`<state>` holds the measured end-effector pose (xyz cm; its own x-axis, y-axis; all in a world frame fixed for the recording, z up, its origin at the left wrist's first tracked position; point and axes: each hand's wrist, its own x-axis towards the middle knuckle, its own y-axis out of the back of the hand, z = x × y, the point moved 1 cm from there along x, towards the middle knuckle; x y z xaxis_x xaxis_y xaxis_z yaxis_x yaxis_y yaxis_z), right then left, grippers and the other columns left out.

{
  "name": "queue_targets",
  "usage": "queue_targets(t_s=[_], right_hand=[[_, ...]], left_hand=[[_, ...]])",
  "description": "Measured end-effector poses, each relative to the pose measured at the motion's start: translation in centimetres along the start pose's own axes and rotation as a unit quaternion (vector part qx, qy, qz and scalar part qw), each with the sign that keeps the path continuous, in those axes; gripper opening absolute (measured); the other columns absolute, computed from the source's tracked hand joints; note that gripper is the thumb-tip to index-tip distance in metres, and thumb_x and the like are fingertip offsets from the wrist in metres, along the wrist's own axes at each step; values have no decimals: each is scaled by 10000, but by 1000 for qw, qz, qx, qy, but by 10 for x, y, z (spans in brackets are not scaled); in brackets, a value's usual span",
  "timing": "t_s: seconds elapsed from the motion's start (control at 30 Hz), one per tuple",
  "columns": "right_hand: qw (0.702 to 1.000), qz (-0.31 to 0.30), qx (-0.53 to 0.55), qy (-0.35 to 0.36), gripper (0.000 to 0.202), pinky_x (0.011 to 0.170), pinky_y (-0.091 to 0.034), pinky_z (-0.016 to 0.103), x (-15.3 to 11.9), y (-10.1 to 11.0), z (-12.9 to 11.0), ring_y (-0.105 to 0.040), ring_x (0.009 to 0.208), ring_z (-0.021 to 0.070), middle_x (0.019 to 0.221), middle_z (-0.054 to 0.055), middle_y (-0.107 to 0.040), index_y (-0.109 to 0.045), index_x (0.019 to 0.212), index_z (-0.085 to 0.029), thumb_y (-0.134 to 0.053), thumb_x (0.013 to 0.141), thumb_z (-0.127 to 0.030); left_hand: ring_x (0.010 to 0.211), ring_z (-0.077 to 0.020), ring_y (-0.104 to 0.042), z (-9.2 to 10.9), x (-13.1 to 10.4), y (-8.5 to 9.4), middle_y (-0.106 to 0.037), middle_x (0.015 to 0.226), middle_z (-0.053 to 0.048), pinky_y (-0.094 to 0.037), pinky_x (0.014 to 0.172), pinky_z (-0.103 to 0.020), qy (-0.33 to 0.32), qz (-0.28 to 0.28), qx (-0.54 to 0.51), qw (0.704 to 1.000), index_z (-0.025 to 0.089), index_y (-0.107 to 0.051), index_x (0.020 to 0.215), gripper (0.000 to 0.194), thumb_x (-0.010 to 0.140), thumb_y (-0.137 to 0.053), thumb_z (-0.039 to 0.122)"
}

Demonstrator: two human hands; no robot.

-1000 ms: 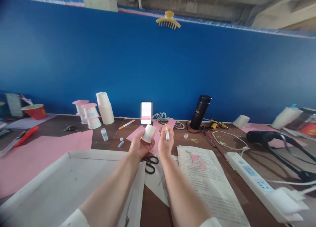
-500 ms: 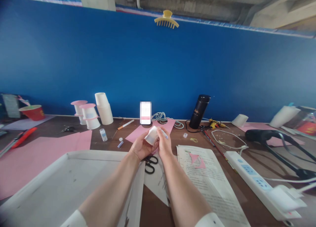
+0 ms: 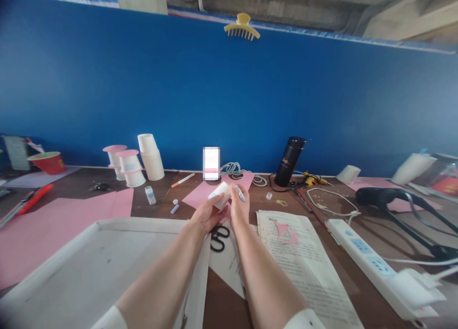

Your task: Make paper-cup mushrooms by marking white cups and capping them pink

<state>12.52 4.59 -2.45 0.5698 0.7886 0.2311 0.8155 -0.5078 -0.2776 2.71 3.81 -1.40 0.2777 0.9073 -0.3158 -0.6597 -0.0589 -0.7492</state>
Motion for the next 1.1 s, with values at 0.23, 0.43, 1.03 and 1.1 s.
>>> queue_targets(t_s=[0.23,0.43,1.03,1.1], right_hand=[[983,5,-98,153,400,806,-512,348,-15,-1,-32,-653,873,187,1010,97,-673,-554,1172,-176,-468,882,-437],[925,-38,-229,301,304,798,-507,305,-31,-5,-49,-640,906,194,995,104,-674,-665,985,-166,-488,891,-396],[916,-37,-288,277,276,640,-498,240,-30,-4,-44,-656,713,159,861,59,-701,-669,917,-180,-523,863,-407],[916,-36,-290,277,284,646,-499,244,-30,-4,-43,-656,719,163,869,62,-702,-671,910,-179,-519,863,-415]], left_hand=[[700,-109,-609,2,6,1,-671,858,-50,-472,596,-195,-65,39,-24,997,149,-627,865,213,677,-719,112],[720,-129,-616,1,7,1,-683,870,-65,-474,619,-214,-98,21,-19,995,125,-657,871,221,663,-726,96],[705,-133,-606,-6,16,7,-691,910,-77,-481,673,-247,-132,4,21,991,119,-691,898,322,598,-791,178],[699,-133,-604,-6,17,7,-691,896,-76,-483,676,-248,-135,3,24,991,117,-692,889,313,598,-790,180]])
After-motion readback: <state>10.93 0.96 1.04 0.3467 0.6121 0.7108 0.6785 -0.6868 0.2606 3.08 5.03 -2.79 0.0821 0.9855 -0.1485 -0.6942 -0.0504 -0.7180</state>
